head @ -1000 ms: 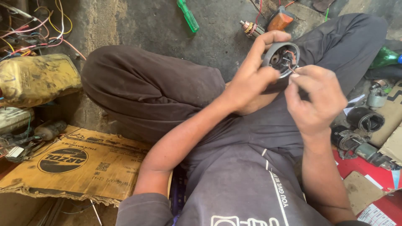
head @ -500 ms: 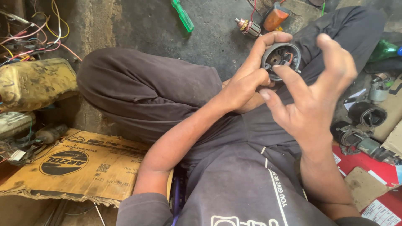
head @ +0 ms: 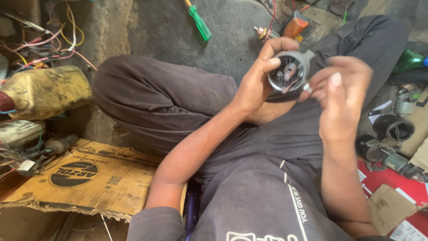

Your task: The person sits on the workshop floor repairing a small electric starter motor. They file the motor shaft with a flat file, connect wires from the motor to a green battery charger box that lights a bulb, disassemble the motor end cap by hand, and sand the housing and components with an abrasive pad.

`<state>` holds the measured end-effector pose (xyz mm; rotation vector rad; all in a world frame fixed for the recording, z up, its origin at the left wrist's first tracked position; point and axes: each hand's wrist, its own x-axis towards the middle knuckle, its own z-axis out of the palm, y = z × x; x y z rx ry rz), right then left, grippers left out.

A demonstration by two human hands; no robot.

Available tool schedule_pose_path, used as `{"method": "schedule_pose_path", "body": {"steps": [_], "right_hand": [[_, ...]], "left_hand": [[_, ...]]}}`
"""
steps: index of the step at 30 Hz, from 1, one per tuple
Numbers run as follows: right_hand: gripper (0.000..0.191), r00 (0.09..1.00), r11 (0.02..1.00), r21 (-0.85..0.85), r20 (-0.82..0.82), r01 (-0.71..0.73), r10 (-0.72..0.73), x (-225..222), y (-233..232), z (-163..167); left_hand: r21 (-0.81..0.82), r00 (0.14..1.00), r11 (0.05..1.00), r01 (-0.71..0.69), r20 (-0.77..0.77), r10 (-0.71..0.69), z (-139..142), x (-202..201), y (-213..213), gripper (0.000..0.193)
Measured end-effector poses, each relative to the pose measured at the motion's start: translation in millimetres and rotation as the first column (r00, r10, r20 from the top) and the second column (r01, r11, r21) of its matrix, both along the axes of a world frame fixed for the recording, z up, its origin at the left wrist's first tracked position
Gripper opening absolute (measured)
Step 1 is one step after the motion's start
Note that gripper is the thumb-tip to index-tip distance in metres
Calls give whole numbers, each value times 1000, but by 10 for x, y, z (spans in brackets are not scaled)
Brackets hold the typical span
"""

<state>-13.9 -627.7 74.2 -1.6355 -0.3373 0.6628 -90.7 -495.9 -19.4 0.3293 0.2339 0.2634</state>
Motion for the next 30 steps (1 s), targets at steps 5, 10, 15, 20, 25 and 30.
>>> {"method": "schedule_pose_path", "body": {"steps": [5, 10, 15, 20, 25, 30], "right_hand": [[39, 761, 951, 310, -619, 11, 193, 90, -78, -90], [51, 993, 995, 48, -70, -92, 96, -88, -33, -81], [54, 963, 993, -8, 247, -114, 112, -88, -7, -19], [54, 189, 959, -280, 941, -37, 281, -9, -119, 5], [52, 415, 937, -344, 844, -67, 339, 21, -223, -51], [51, 461, 951, -309, 840, -25, 285, 106, -262, -24]], "left_hand": [[-111, 995, 992, -53, 73, 61, -138, 193, -193, 41], [-226, 983, 974, 23, 181, 18, -61, 296, -125, 43], [-239, 948, 957, 166, 307, -88, 14, 301, -100, 52], [-531, 965, 838, 127, 262, 20, -135, 371, -350, 60], [-556, 923, 818, 149, 376, 87, -329, 347, -515, 59], [-596, 920, 780, 189, 385, 72, -342, 291, -501, 58]]}}
